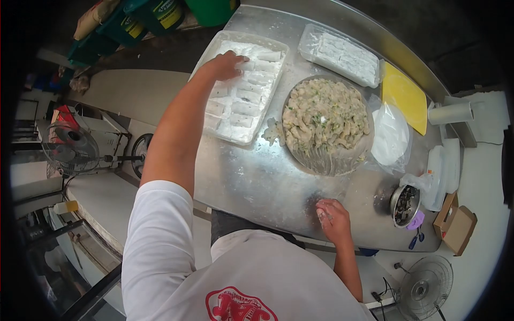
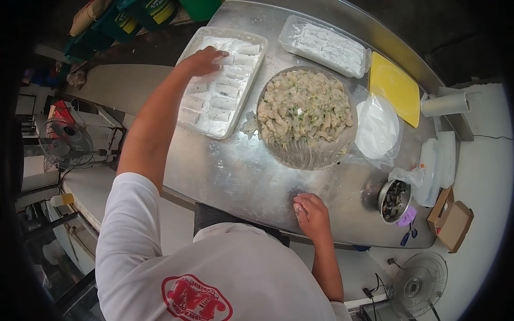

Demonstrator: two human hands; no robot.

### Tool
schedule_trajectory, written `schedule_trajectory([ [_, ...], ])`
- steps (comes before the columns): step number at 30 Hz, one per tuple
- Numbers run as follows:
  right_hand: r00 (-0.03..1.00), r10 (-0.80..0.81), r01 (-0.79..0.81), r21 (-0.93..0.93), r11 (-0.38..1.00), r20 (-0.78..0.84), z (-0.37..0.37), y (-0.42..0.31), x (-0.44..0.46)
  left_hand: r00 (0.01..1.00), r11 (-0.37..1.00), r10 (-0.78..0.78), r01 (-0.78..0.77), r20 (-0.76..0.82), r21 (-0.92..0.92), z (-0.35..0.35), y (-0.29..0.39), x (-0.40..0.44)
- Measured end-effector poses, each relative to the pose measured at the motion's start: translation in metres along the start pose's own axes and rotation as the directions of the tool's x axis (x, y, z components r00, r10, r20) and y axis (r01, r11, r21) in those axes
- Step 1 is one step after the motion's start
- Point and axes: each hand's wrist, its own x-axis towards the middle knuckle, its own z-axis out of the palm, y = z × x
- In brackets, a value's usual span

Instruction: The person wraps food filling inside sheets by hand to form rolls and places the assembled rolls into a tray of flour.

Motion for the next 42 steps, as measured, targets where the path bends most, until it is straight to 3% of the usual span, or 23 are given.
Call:
schedule_trajectory([
  [1,1.000,-0.005,0.005,0.001,1.000,0.000,0.001,-0.001,0.001,1.000,1.000,-0.004,0.004,-0.004,0.002,0.001,-0.005,0.000],
  [3,1.000,-0.003,0.004,-0.031,0.999,0.030,0.000,-0.002,0.003,0.970,0.967,-0.242,0.241,-0.011,-0.088,-0.001,-0.009,0.003],
  [7,0.999,0.026,-0.026,-0.029,0.999,0.023,-0.001,-0.004,0.004,0.977,0.974,-0.200,0.206,0.075,-0.096,-0.017,0.010,-0.001],
  [9,1.000,0.013,-0.012,-0.041,0.999,0.021,-0.001,-0.004,0.002,0.876,0.831,-0.279,0.426,0.394,-0.359,-0.046,0.027,-0.016],
  [10,1.000,0.012,-0.012,-0.042,0.999,0.021,-0.001,-0.003,0.002,0.876,0.831,-0.279,0.426,0.394,-0.359,-0.040,0.020,-0.010],
  [12,1.000,0.007,-0.005,-0.060,0.998,0.029,0.001,-0.001,0.001,0.995,0.995,-0.061,0.067,0.074,-0.078,-0.016,-0.004,0.007],
  [13,1.000,0.002,-0.001,-0.056,0.998,0.030,0.003,-0.001,0.004,0.995,0.995,-0.067,0.072,0.073,-0.073,-0.002,-0.009,0.011],
  [15,0.999,0.007,-0.004,-0.066,0.998,0.045,0.006,-0.001,0.006,0.964,0.973,0.185,-0.207,-0.192,-0.106,0.015,-0.007,0.013],
  [17,0.999,-0.008,0.010,-0.063,0.998,0.041,0.006,-0.006,0.010,0.977,0.970,0.118,-0.151,-0.177,-0.190,0.011,-0.004,0.009],
  [19,0.999,-0.018,0.020,-0.059,0.998,0.035,0.003,-0.008,0.008,0.986,0.985,0.112,-0.093,0.122,-0.148,-0.004,-0.006,0.001],
  [20,0.999,-0.013,0.015,-0.052,0.999,0.032,0.002,-0.009,0.007,0.986,0.985,0.114,-0.095,0.123,-0.147,-0.011,-0.008,-0.005],
  [22,1.000,-0.010,0.011,-0.038,0.999,0.028,0.003,-0.006,0.006,0.915,0.942,0.049,0.090,0.401,-0.322,-0.019,-0.014,-0.018],
  [27,0.993,0.021,-0.011,-0.087,0.996,0.116,0.003,0.003,0.002,0.949,0.925,-0.009,0.127,0.314,-0.358,-0.009,0.003,-0.047],
  [29,0.994,0.016,-0.007,-0.082,0.997,0.106,0.002,-0.002,0.005,0.985,0.961,0.053,-0.006,0.165,-0.275,-0.002,0.023,-0.061],
  [31,0.996,0.013,-0.006,-0.077,0.997,0.094,0.000,-0.004,0.007,0.985,0.970,0.029,0.014,0.170,-0.244,-0.008,0.041,-0.077],
  [33,0.995,0.014,-0.007,-0.071,0.997,0.094,-0.001,-0.004,0.007,0.930,0.992,-0.009,0.056,0.367,-0.116,-0.024,0.048,-0.087],
  [35,0.995,0.023,-0.016,-0.073,0.997,0.097,-0.001,-0.001,0.006,0.902,0.998,0.023,0.008,0.431,-0.068,-0.031,0.040,-0.089],
  [37,0.994,0.030,-0.022,-0.072,0.997,0.104,0.000,0.000,0.005,0.909,0.971,0.118,-0.021,0.400,-0.238,-0.036,0.019,-0.085],
  [38,0.994,0.029,-0.020,-0.085,0.996,0.110,-0.001,0.000,0.005,0.942,0.940,0.309,-0.282,0.129,-0.190,-0.024,-0.001,-0.081],
  [39,0.993,0.028,-0.017,-0.099,0.995,0.112,-0.001,0.000,0.005,0.943,0.941,0.308,-0.282,0.128,-0.189,-0.030,-0.002,-0.079],
  [41,0.993,0.027,-0.017,-0.095,0.995,0.115,0.000,0.002,0.005,0.996,0.882,0.078,-0.045,0.051,-0.468,-0.039,-0.002,-0.074],
  [42,0.992,0.025,-0.014,-0.091,0.996,0.120,0.001,0.003,0.005,0.997,0.812,0.065,-0.033,0.035,-0.582,-0.039,-0.004,-0.070],
])
